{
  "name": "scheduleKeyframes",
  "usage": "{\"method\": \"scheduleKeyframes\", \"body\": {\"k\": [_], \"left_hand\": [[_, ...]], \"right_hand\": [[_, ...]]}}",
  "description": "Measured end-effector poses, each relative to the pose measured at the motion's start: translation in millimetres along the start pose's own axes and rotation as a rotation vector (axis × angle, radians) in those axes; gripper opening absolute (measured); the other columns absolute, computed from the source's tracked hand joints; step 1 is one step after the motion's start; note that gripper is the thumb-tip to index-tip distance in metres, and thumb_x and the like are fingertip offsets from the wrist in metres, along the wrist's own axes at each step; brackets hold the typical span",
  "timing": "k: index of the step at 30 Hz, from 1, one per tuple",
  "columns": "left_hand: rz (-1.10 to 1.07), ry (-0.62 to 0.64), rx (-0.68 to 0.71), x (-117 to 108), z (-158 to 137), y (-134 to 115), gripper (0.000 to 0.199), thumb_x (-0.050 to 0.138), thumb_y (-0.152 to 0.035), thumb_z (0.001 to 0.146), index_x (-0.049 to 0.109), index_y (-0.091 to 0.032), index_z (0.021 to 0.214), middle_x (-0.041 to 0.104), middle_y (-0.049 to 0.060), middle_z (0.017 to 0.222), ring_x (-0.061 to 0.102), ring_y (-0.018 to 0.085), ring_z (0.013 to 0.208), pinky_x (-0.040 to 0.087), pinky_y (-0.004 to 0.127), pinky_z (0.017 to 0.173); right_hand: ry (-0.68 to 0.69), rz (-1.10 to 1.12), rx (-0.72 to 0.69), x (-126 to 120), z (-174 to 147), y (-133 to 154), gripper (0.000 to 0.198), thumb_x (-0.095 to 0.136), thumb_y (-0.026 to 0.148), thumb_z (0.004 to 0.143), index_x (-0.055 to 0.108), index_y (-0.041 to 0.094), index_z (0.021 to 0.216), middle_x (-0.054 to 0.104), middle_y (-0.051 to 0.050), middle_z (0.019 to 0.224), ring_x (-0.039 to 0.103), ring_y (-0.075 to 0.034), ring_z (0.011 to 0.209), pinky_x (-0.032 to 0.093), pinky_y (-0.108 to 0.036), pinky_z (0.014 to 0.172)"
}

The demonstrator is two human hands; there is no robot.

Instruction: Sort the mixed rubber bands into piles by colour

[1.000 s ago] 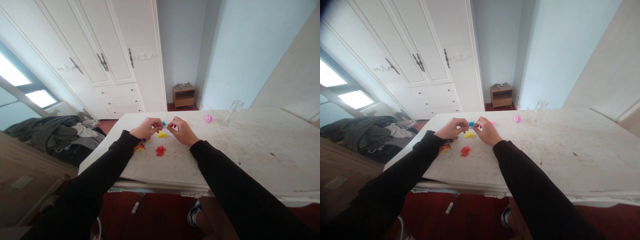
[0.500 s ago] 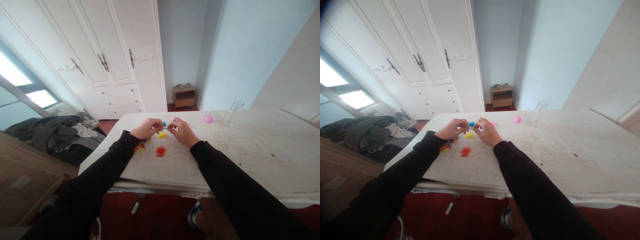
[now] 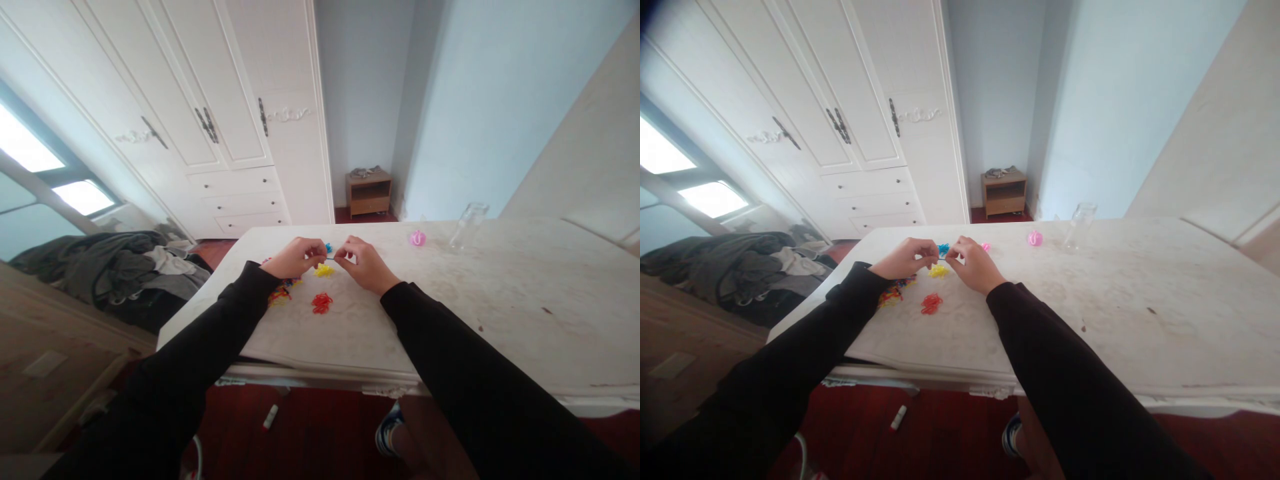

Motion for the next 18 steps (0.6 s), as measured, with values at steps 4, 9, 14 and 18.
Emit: {"method": "scheduleKeyframes", "body": {"k": [4, 9, 14, 18], "left_hand": [[0.010, 0.004, 0.005, -0.1, -0.3, -1.8, 0.009, 0.058, -0.013, 0.084, 0.066, -0.015, 0.080, 0.070, 0.002, 0.069, 0.065, 0.012, 0.062, 0.051, 0.023, 0.065], [0.013, 0.013, 0.002, 0.7, 0.2, -2.6, 0.009, 0.058, -0.014, 0.084, 0.065, -0.015, 0.080, 0.069, 0.001, 0.068, 0.065, 0.012, 0.062, 0.052, 0.023, 0.065], [0.021, 0.017, 0.005, 1.1, 0.5, -2.3, 0.009, 0.057, -0.013, 0.084, 0.066, -0.015, 0.080, 0.070, 0.001, 0.068, 0.065, 0.011, 0.062, 0.051, 0.023, 0.065], [0.018, 0.018, 0.004, 1.3, 0.3, -2.3, 0.010, 0.057, -0.012, 0.083, 0.066, -0.015, 0.079, 0.069, 0.001, 0.068, 0.065, 0.011, 0.062, 0.051, 0.022, 0.064]], "right_hand": [[0.000, -0.004, 0.003, 0.4, 0.0, -0.4, 0.013, 0.064, 0.016, 0.089, 0.066, 0.017, 0.076, 0.056, -0.002, 0.080, 0.053, -0.015, 0.076, 0.040, -0.030, 0.074], [0.005, 0.000, 0.004, 1.1, 0.2, -1.1, 0.012, 0.064, 0.016, 0.088, 0.066, 0.017, 0.076, 0.056, -0.002, 0.080, 0.052, -0.015, 0.075, 0.041, -0.030, 0.073], [0.012, -0.007, 0.008, 1.4, -0.1, -1.6, 0.011, 0.064, 0.015, 0.087, 0.066, 0.017, 0.076, 0.056, -0.002, 0.080, 0.052, -0.016, 0.075, 0.041, -0.030, 0.073], [0.021, -0.006, 0.015, 2.2, -0.2, -2.5, 0.012, 0.064, 0.014, 0.087, 0.065, 0.017, 0.076, 0.056, -0.002, 0.080, 0.053, -0.016, 0.076, 0.041, -0.031, 0.073]]}}
Point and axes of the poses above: each hand's wrist, its own z-axis towards the middle knuckle, its own x-axis out of the palm, y = z × x, the point moved 6 cm from there along z, towards the middle knuckle
